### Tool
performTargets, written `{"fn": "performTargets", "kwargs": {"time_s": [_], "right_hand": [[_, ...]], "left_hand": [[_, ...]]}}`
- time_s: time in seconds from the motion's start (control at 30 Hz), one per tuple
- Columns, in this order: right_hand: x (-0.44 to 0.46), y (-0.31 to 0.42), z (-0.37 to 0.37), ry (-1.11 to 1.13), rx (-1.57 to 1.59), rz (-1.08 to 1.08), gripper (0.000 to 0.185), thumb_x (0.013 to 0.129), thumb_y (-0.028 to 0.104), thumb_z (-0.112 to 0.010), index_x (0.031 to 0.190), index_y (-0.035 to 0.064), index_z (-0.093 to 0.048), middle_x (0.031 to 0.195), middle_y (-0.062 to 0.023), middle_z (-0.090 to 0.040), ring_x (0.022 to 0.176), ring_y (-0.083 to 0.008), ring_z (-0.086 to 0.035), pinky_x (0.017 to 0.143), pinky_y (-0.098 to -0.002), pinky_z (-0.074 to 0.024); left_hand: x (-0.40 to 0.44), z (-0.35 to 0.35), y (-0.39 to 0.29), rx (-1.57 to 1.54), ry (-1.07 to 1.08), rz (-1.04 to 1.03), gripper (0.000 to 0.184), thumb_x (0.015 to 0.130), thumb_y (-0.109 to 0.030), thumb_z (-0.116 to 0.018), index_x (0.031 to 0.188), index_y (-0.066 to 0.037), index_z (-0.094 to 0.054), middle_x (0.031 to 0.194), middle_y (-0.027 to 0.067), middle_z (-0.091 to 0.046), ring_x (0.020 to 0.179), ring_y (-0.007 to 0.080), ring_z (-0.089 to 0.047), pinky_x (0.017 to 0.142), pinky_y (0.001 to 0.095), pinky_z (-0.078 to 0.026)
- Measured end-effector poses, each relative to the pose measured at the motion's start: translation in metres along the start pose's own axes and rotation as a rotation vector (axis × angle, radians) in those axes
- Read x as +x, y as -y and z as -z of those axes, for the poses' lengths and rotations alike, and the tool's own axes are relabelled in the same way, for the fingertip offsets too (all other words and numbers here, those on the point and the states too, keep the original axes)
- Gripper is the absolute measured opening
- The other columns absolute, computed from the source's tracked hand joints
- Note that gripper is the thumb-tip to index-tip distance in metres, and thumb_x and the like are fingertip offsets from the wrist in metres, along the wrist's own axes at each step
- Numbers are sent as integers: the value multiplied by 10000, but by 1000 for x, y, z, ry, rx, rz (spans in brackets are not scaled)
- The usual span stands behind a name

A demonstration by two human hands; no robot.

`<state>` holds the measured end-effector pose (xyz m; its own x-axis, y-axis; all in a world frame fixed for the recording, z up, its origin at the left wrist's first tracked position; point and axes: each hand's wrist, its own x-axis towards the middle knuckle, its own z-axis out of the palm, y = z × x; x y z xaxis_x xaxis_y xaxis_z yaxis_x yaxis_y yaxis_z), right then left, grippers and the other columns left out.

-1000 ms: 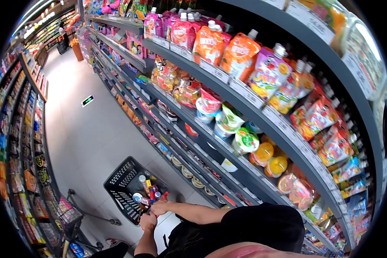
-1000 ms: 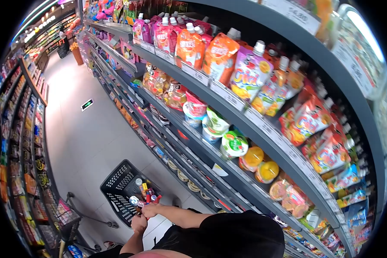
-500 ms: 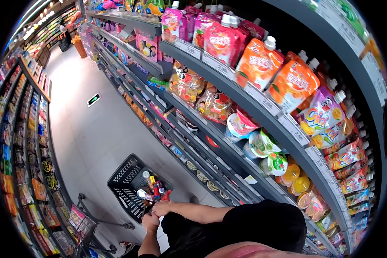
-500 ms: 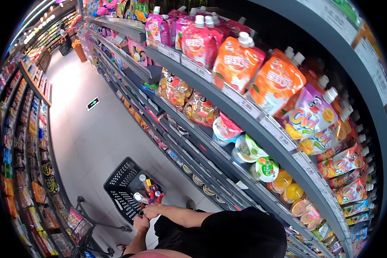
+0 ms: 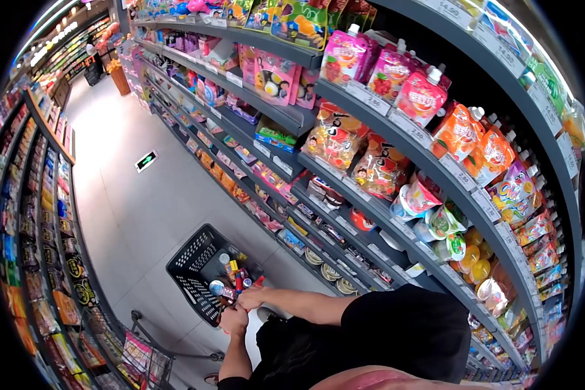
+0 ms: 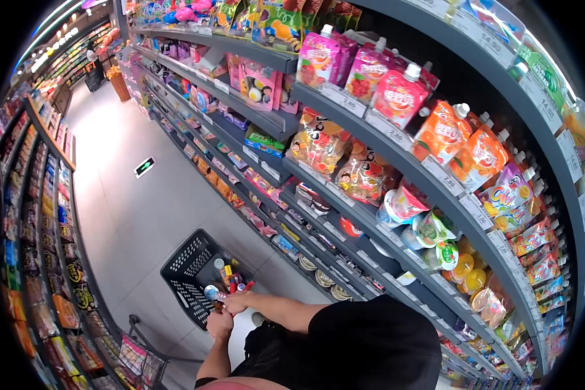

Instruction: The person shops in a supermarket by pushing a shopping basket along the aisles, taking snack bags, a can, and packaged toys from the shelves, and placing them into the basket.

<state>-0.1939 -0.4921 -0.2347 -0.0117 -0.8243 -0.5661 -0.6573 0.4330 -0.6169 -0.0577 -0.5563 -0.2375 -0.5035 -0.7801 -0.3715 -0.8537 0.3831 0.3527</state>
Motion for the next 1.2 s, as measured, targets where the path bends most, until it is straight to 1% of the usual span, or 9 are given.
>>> {"fn": "performTargets", "kwargs": {"time_s": [0.07, 0.1, 0.33, 0.47, 0.5, 0.53, 0.9, 1.07, 1.2], "right_hand": [[13, 1, 8, -13, -38, 2, 405, 934, 334, -450, 1106, 64, -700, 1067, -214, -694, 1021, -379, -663, 866, -497, -500], [9, 9, 20, -12, 11, -14, 387, 886, 281, -501, 1064, 0, -700, 1072, -236, -686, 1004, -382, -668, 856, -484, -501], [45, 15, 55, -61, 4, -46, 375, 890, 285, -501, 1044, 13, -709, 1060, -221, -694, 998, -366, -675, 868, -480, -510], [75, 12, 79, -65, 9, -41, 370, 891, 287, -500, 1041, 22, -710, 1079, -205, -694, 1016, -358, -670, 870, -478, -513], [85, 9, 83, -71, 11, -41, 368, 890, 287, -500, 1040, 25, -710, 1086, -199, -694, 1021, -356, -669, 868, -477, -515], [95, 5, 86, -130, 6, 28, 364, 905, 300, -484, 987, 34, -717, 978, -219, -704, 934, -398, -682, 801, -496, -527], [196, -9, 159, -154, -7, 135, 313, 879, 252, -499, 974, 65, -731, 979, -198, -714, 908, -376, -686, 807, -495, -527], [213, -8, 195, -171, 18, 197, 303, 879, 235, -495, 947, 52, -726, 944, -202, -713, 887, -378, -686, 797, -500, -526], [226, -7, 215, -173, 35, 224, 305, 880, 234, -486, 935, 49, -723, 924, -206, -711, 872, -383, -681, 788, -501, -525]], "left_hand": [[13, 10, -2, -5, -17, -12, 413, 826, -369, -523, 919, -48, -765, 894, 225, -711, 883, 412, -687, 834, 484, -533], [18, 14, -4, 8, -5, -17, 413, 826, -369, -523, 919, -48, -765, 894, 225, -711, 883, 412, -687, 834, 484, -533], [70, 27, -6, 3, -72, -65, 413, 820, -346, -523, 869, -4, -751, 838, 252, -697, 828, 418, -689, 793, 495, -542], [108, 46, -9, 15, -9, -141, 395, 815, -341, -529, 893, -31, -761, 830, 248, -698, 827, 416, -691, 806, 484, -543], [120, 50, -9, 17, 16, -131, 394, 822, -347, -529, 918, -47, -767, 857, 244, -703, 846, 415, -691, 822, 477, -543], [132, 55, -9, 35, 36, -117, 398, 828, -355, -531, 930, -52, -768, 875, 242, -706, 861, 415, -690, 829, 475, -542], [265, 85, -20, 181, 246, 14, 516, 906, -429, -423, 1064, -54, -739, 1076, 240, -690, 1062, 393, -650, 958, 459, -488], [290, 103, -31, 105, 172, 20, 396, 872, -385, -537, 1049, -107, -755, 1014, 212, -711, 991, 380, -674, 899, 455, -520], [306, 112, -37, 74, 111, -2, 398, 871, -397, -539, 1016, -100, -761, 983, 211, -712, 960, 385, -676, 884, 461, -523]]}}
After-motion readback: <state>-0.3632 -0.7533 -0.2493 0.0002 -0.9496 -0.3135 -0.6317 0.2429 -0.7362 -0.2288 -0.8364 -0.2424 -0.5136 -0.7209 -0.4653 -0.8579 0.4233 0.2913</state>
